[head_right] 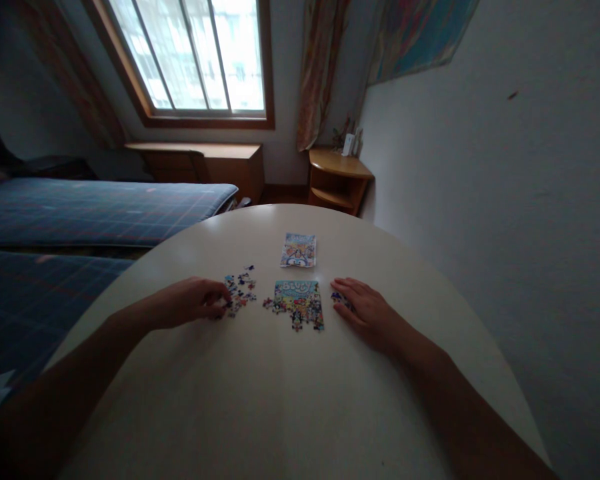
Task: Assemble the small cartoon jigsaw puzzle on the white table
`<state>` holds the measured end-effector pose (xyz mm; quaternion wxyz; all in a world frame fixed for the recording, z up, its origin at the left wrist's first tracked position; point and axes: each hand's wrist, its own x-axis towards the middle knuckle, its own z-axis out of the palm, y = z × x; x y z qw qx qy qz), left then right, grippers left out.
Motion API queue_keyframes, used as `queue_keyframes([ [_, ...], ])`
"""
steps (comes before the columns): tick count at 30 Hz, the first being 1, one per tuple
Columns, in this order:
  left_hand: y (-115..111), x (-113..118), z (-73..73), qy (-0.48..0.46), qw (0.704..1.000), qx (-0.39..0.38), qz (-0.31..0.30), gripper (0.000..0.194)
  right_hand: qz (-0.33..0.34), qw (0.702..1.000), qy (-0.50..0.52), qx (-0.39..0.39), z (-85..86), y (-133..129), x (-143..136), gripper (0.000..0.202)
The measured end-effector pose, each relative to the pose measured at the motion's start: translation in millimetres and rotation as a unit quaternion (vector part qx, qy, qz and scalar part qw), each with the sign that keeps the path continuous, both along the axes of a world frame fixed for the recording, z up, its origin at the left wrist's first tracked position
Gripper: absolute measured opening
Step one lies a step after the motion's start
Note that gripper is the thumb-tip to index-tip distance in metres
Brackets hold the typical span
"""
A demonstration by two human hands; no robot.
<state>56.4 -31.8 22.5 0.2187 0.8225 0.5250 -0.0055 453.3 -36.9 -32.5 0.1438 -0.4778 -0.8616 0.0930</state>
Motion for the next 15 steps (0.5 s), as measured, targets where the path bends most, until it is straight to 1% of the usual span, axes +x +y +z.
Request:
queue_keyframes([
  [4,-0.5,0.4,2.8,-0.006,1.0,0.002,-0.006,0.024,-0.002,1.0,0.004,0.002,0.5,-0.7,-1.0,0.053],
  [7,0.8,-6.2,6.7,-0.018,1.0,0.026,-0.001,0.026,-0.002,1.0,0.012,0.009,-0.7,-0.7,-1.0,0.054],
  [9,1.2,-13.0,9.3,-0.009,0.999,0.031,0.005,0.026,-0.001,1.0,0.013,0.009,-1.5,-0.7,-0.8,0.054],
  [13,-1.5,-21.6,12.1,0.02,0.999,-0.033,-0.001,0.021,-0.002,1.0,0.015,0.005,-2.2,-0.5,-0.5,0.055],
  [15,-3.4,-21.5,12.0,0.02,0.999,-0.044,-0.001,0.024,-0.002,1.0,0.015,0.005,-2.4,-0.3,-0.3,0.055],
])
